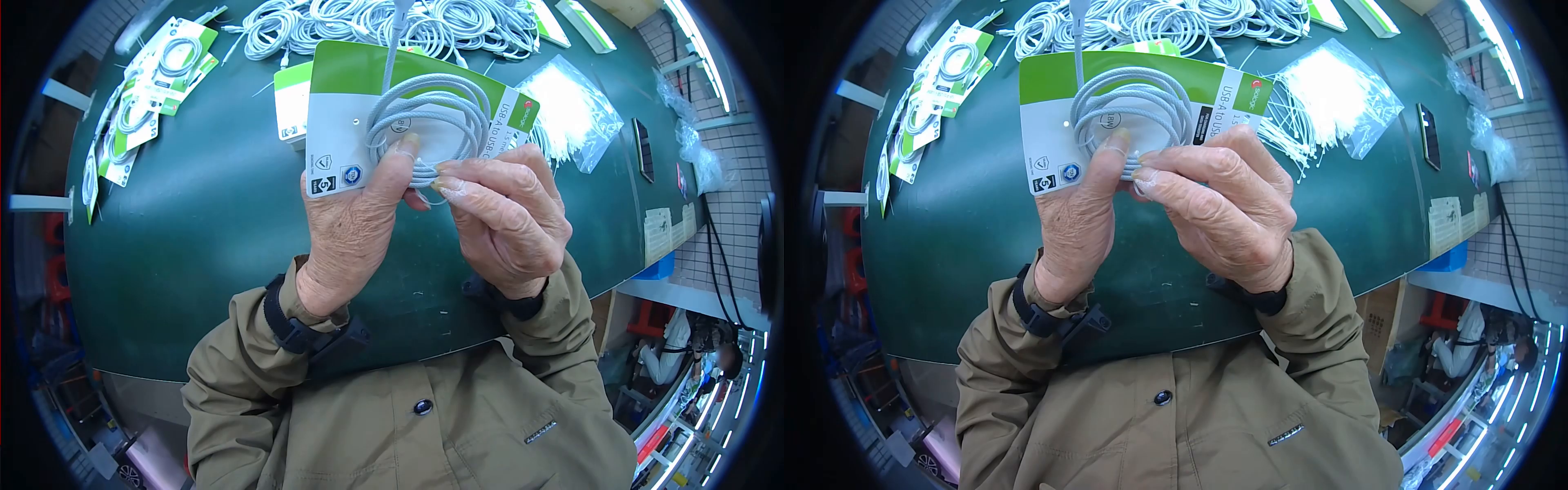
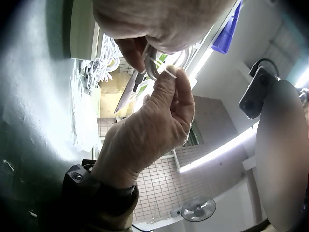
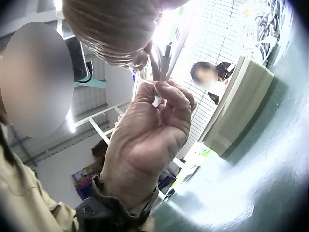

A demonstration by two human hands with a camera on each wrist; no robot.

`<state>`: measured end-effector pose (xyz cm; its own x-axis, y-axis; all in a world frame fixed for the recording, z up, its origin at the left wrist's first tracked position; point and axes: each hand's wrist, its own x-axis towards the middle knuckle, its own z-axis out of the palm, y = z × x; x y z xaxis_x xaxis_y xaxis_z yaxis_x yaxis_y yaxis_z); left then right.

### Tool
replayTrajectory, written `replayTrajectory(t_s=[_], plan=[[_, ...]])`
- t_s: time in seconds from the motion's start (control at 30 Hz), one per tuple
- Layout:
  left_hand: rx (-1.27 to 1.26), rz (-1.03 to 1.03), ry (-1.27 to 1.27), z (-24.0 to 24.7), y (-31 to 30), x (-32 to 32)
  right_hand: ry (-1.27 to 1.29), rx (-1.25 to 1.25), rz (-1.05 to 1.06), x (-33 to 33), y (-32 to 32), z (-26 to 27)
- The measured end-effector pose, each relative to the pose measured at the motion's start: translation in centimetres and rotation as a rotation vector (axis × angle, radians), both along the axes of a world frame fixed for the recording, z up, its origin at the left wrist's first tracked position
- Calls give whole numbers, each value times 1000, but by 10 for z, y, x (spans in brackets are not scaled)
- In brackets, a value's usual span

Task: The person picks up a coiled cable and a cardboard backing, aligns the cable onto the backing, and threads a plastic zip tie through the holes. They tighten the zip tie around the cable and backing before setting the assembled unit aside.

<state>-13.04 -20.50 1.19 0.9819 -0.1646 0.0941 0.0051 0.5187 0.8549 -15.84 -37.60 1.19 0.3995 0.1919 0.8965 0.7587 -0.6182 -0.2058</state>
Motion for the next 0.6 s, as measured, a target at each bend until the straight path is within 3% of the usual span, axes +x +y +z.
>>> replayTrajectory(t_s=[0.6], plan=[[17, -7, 0, 0, 2, 0, 15, -16, -12, -2, 3, 1]])
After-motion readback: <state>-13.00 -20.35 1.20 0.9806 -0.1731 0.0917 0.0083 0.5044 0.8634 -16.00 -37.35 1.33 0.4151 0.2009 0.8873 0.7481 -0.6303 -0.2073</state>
